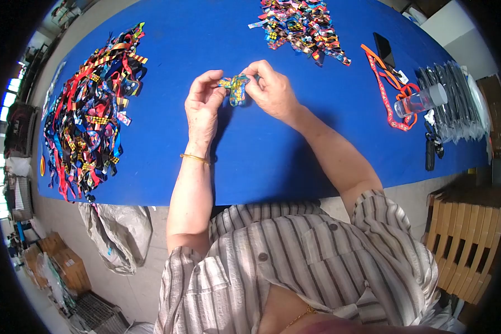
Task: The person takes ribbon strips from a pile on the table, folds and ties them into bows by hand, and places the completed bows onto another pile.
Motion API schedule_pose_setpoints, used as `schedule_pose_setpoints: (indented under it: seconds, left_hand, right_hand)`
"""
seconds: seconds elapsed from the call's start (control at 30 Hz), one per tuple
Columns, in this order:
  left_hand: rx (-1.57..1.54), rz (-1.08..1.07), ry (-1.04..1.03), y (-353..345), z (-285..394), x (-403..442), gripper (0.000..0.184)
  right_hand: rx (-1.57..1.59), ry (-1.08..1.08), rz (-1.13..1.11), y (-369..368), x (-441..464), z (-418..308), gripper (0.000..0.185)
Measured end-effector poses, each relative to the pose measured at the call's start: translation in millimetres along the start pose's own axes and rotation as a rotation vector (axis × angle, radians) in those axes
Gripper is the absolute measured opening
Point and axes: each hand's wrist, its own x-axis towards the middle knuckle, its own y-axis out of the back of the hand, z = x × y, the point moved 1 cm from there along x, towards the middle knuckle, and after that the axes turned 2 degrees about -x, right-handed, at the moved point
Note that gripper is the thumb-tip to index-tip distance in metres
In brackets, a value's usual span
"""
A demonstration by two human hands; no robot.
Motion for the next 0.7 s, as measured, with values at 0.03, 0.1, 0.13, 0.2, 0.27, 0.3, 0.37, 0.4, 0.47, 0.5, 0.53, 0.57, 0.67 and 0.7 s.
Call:
schedule_pose_setpoints:
  seconds: [0.03, 0.1, 0.13, 0.2, 0.27, 0.3, 0.37, 0.4, 0.47, 0.5, 0.53, 0.57, 0.67, 0.7]
  left_hand:
    - [-0.046, 0.018, 0.03, -0.8, 1.4, 0.4, 0.028]
    - [-0.008, 0.009, 0.103, 1.4, -2.1, 2.3, 0.037]
    - [0.016, 0.0, 0.146, 6.3, -7.8, 3.9, 0.038]
    - [0.068, -0.018, 0.209, 7.6, -9.4, 3.0, 0.04]
    - [0.043, -0.058, 0.225, 4.5, -8.0, 2.5, 0.039]
    - [0.029, -0.08, 0.234, 1.4, -7.6, 2.2, 0.038]
    - [-0.013, -0.084, 0.261, -5.2, -4.4, 0.5, 0.036]
    - [-0.03, -0.081, 0.272, -6.2, -3.0, -0.4, 0.035]
    - [0.033, -0.107, 0.253, -5.4, -2.8, -1.7, 0.032]
    - [0.066, -0.118, 0.243, -3.9, -2.7, -1.9, 0.031]
    - [0.055, -0.107, 0.269, -0.8, -4.7, -1.2, 0.028]
    - [0.076, -0.102, 0.261, 0.9, -4.2, -0.5, 0.027]
    - [0.078, -0.081, 0.216, 1.5, -5.8, 1.3, 0.025]
    - [0.059, -0.082, 0.225, 3.9, -8.1, 1.7, 0.025]
  right_hand:
    - [0.022, 0.001, 0.007, -0.5, -0.8, 0.9, 0.014]
    - [-0.013, -0.002, 0.014, 1.1, -1.3, -0.2, 0.013]
    - [-0.027, -0.002, 0.015, 1.2, -0.5, -2.4, 0.013]
    - [-0.01, -0.045, -0.019, 1.9, 0.3, -6.0, 0.014]
    - [-0.023, -0.009, -0.008, 4.2, 0.8, -6.7, 0.015]
    - [-0.043, 0.049, 0.016, 2.1, 2.3, -7.1, 0.016]
    - [-0.07, 0.088, 0.014, 4.2, 1.6, -7.9, 0.017]
    - [-0.075, 0.07, -0.011, 5.2, 1.6, -9.5, 0.018]
    - [-0.077, 0.034, -0.054, 5.1, 1.8, -12.5, 0.018]
    - [-0.077, 0.016, -0.072, 5.7, 1.6, -13.2, 0.018]
    - [-0.077, -0.002, -0.091, 5.6, 1.5, -13.7, 0.018]
    - [-0.049, -0.021, -0.091, 5.4, 1.7, -13.1, 0.018]
    - [0.039, -0.083, -0.061, 4.9, 3.6, -14.7, 0.016]
    - [0.058, -0.098, -0.06, 3.6, 3.4, -13.6, 0.016]
